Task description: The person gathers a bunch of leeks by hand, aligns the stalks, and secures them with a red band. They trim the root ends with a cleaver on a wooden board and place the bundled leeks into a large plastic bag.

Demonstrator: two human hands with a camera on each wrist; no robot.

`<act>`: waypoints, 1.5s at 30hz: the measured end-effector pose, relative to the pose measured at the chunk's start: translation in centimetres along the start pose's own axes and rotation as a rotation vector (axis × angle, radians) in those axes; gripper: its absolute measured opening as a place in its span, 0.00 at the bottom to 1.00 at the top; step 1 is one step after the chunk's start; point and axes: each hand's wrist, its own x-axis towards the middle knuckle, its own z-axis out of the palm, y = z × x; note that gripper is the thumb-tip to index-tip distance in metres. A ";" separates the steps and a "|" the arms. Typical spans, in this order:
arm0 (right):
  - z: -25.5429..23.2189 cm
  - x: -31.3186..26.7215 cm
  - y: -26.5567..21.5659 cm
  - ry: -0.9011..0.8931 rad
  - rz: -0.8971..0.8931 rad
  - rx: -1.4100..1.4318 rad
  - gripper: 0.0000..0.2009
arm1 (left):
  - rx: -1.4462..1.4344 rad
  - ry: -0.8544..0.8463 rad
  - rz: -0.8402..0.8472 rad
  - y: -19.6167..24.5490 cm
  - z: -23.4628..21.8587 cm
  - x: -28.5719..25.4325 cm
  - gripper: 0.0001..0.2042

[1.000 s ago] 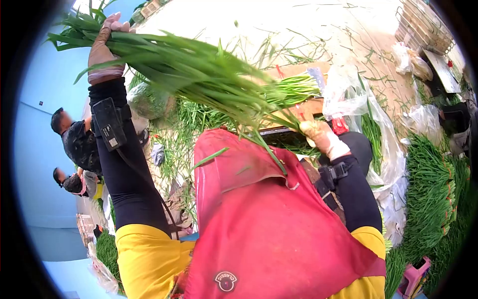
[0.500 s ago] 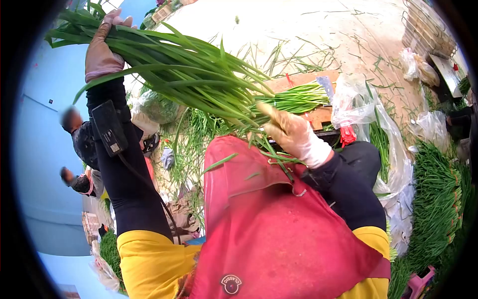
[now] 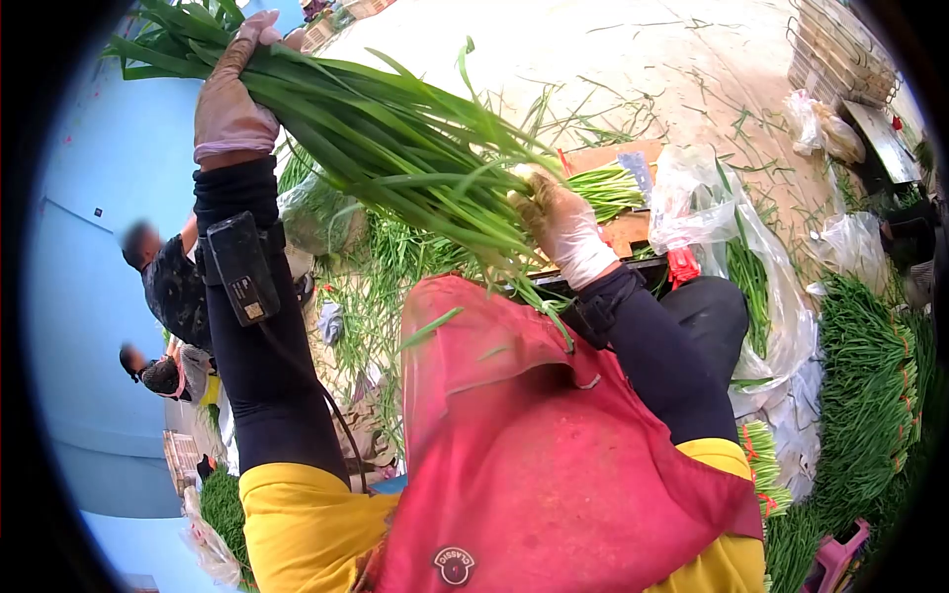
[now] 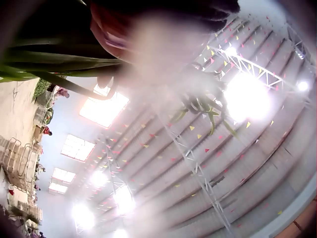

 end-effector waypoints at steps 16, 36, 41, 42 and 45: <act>-2.3 -5.1 5.7 -0.281 -0.183 -0.136 0.17 | 0.099 0.175 0.035 0.4 1.9 -0.6 0.12; -3.3 -7.0 8.6 -1.124 0.095 -0.369 0.19 | 0.001 0.112 0.107 4.1 2.9 0.9 0.15; -3.0 -2.9 7.3 -0.272 -0.321 -0.254 0.49 | 0.131 0.104 0.206 6.0 4.0 -1.5 0.15; -3.6 -1.6 6.4 -0.209 -0.318 -0.108 0.51 | 0.198 -0.041 0.247 6.3 3.3 -1.2 0.15; -2.8 2.5 5.6 -0.357 -0.176 0.334 0.42 | 0.146 0.077 0.264 6.9 4.2 -1.7 0.15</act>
